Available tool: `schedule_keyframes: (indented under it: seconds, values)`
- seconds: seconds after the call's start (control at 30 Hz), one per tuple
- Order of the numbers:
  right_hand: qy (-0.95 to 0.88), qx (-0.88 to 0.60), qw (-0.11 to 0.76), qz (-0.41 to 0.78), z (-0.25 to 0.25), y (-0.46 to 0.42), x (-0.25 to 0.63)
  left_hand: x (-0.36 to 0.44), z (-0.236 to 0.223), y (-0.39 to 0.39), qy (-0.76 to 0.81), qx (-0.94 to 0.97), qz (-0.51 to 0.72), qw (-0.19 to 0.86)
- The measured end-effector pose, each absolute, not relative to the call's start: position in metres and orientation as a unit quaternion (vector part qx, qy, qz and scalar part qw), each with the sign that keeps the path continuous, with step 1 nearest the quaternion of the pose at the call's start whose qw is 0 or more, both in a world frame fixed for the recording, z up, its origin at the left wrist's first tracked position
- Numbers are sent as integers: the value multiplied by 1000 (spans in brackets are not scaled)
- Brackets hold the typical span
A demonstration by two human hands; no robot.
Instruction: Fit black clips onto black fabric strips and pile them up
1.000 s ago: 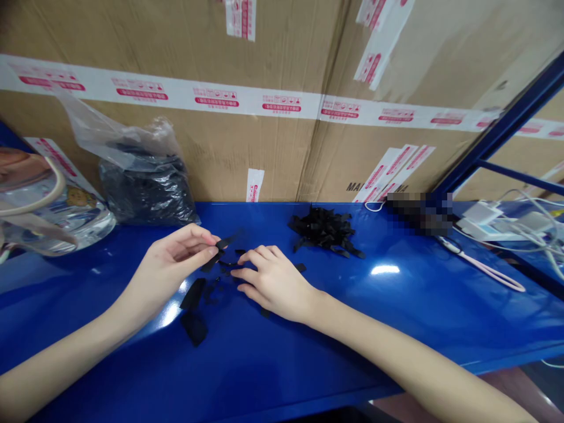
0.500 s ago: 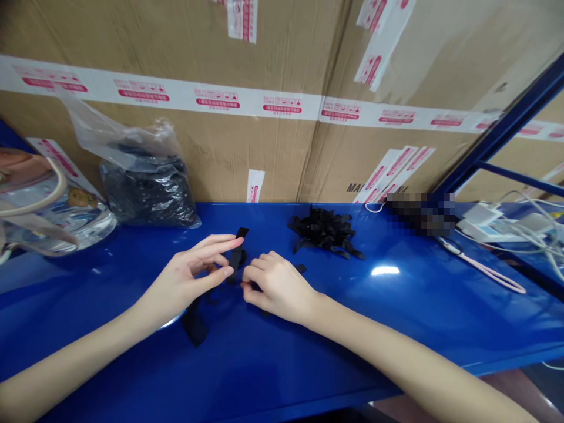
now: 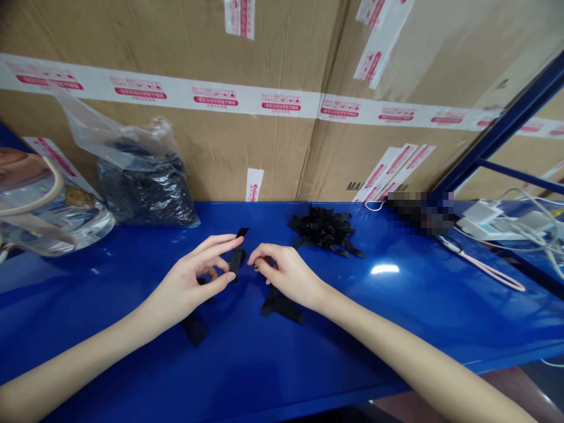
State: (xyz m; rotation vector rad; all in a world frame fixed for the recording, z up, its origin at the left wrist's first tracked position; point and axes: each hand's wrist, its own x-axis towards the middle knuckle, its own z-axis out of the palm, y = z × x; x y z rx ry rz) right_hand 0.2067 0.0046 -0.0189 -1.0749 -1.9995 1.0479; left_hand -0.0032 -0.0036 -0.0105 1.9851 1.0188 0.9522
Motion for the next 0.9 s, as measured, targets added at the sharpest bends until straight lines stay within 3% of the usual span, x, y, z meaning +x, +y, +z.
schedule_keyframes:
  seconds: [0.33, 0.9]
  values:
    - [-593, -405, 377, 585, -18, 5, 201, -1, -14, -5, 402, 768, 366, 340]
    - [-546, -390, 381, 636, -17, 0, 197, 4, -11, -16, 323, 835, 343, 284]
